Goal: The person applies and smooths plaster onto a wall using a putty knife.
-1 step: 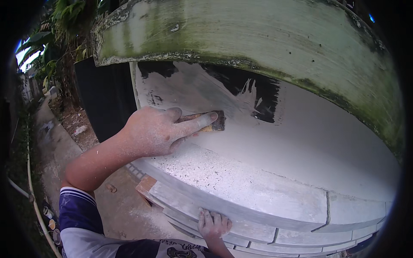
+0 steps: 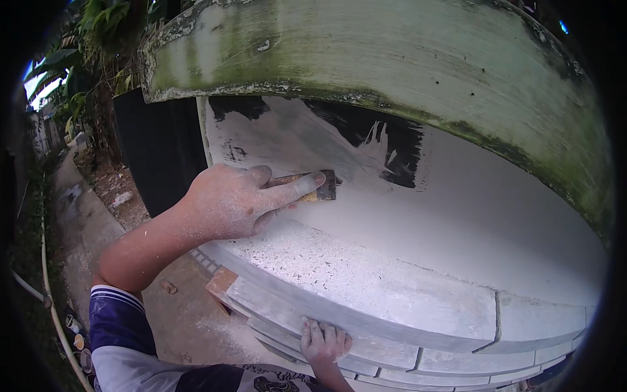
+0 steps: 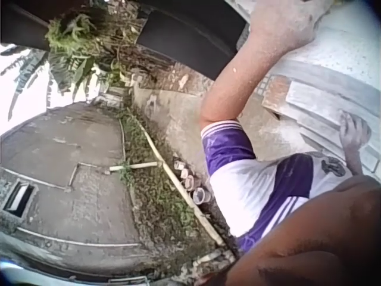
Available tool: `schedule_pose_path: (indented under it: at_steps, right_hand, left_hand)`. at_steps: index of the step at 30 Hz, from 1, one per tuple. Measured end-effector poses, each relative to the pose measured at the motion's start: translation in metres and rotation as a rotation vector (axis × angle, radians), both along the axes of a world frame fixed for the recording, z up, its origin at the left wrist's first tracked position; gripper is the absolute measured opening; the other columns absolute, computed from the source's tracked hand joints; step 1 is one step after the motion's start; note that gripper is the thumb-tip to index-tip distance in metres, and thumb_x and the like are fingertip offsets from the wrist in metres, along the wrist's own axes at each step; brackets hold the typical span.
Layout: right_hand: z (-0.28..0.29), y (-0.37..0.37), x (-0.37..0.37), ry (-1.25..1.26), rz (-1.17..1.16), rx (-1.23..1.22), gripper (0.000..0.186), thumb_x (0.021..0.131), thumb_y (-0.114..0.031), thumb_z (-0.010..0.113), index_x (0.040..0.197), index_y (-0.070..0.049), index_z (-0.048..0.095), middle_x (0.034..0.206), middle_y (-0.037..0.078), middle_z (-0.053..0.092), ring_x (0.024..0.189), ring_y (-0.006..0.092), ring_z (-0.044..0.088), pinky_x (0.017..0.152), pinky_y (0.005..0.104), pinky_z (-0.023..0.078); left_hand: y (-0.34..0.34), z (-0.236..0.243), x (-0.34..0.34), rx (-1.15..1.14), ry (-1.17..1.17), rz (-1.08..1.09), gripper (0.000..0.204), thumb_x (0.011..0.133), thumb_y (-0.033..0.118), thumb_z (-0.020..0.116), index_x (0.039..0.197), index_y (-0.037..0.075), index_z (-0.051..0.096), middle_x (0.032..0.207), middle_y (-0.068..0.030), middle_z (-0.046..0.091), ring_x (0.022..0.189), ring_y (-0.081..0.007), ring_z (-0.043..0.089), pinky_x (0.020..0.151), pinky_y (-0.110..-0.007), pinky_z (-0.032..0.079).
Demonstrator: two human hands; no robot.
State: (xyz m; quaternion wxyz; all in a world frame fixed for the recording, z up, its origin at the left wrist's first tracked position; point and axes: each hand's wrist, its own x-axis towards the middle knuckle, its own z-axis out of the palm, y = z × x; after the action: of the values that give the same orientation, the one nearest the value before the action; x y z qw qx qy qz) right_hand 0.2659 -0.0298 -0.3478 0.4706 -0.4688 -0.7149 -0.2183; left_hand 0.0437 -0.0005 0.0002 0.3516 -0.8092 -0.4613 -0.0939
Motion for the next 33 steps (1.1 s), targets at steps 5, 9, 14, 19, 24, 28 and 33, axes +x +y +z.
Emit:
schedule_pose_path:
  at_steps: [5, 9, 14, 19, 24, 28, 33]
  right_hand:
    - [-0.002, 0.0, 0.003, 0.002, 0.005, 0.012, 0.012, 0.085, -0.032, 0.082, 0.087, -0.021, 0.08, 0.081, -0.003, 0.066, 0.079, 0.0207, 0.064, 0.079, 0.0409, 0.042]
    - [0.0, 0.0, 0.003, -0.008, 0.03, 0.039, 0.013, 0.085, -0.033, 0.082, 0.087, -0.02, 0.08, 0.081, -0.003, 0.065, 0.078, 0.0199, 0.063, 0.079, 0.0406, 0.042]
    - [0.0, 0.002, 0.001, 0.014, 0.009, 0.028, 0.013, 0.085, -0.033, 0.082, 0.087, -0.02, 0.08, 0.081, -0.004, 0.065, 0.077, 0.0193, 0.063, 0.077, 0.0399, 0.042]
    - [-0.001, 0.001, 0.004, -0.007, 0.022, 0.027, 0.013, 0.085, -0.033, 0.083, 0.088, -0.021, 0.08, 0.081, -0.005, 0.066, 0.077, 0.019, 0.063, 0.077, 0.0395, 0.042]
    - [-0.002, 0.001, 0.004, -0.009, 0.035, 0.034, 0.013, 0.084, -0.032, 0.083, 0.089, -0.02, 0.081, 0.082, -0.004, 0.066, 0.079, 0.0188, 0.063, 0.077, 0.0396, 0.042]
    - [0.001, 0.001, 0.004, 0.003, 0.04, 0.014, 0.013, 0.084, -0.029, 0.083, 0.085, -0.017, 0.079, 0.081, -0.002, 0.068, 0.08, 0.0207, 0.064, 0.079, 0.041, 0.04]
    - [0.001, -0.001, 0.003, -0.015, 0.032, 0.001, 0.013, 0.084, -0.031, 0.084, 0.088, -0.02, 0.081, 0.082, -0.004, 0.067, 0.08, 0.0187, 0.064, 0.081, 0.04, 0.043]
  left_hand:
    - [0.002, -0.014, -0.027, -0.024, -0.05, 0.05, 0.065, 0.095, 0.035, 0.071, 0.156, 0.041, 0.048, 0.079, -0.0079, 0.064, 0.055, -0.0224, 0.065, 0.046, -0.036, 0.052]
    - [0.01, 0.001, -0.002, 0.022, -0.006, -0.074, 0.065, 0.092, 0.034, 0.073, 0.154, 0.04, 0.052, 0.074, -0.0064, 0.061, 0.053, -0.0223, 0.063, 0.044, -0.037, 0.05]
    - [0.007, 0.001, 0.008, 0.015, 0.006, -0.066, 0.066, 0.091, 0.032, 0.074, 0.154, 0.04, 0.052, 0.072, -0.0052, 0.059, 0.052, -0.0227, 0.061, 0.044, -0.037, 0.049]
    - [0.005, -0.013, -0.022, 0.058, -0.084, -0.031, 0.069, 0.09, 0.031, 0.075, 0.155, 0.038, 0.052, 0.071, -0.0041, 0.059, 0.052, -0.0228, 0.06, 0.044, -0.037, 0.049]
    - [0.008, -0.006, -0.01, 0.07, -0.016, -0.072, 0.067, 0.091, 0.033, 0.075, 0.154, 0.036, 0.053, 0.068, -0.0037, 0.058, 0.049, -0.0217, 0.06, 0.042, -0.036, 0.048]
    - [0.002, -0.013, -0.019, 0.066, -0.029, -0.079, 0.067, 0.09, 0.033, 0.076, 0.154, 0.037, 0.053, 0.069, -0.004, 0.06, 0.048, -0.022, 0.06, 0.042, -0.036, 0.048]
    - [0.01, -0.011, -0.017, 0.034, -0.032, -0.055, 0.068, 0.089, 0.03, 0.075, 0.153, 0.037, 0.053, 0.072, -0.0057, 0.063, 0.051, -0.0225, 0.063, 0.043, -0.036, 0.05]
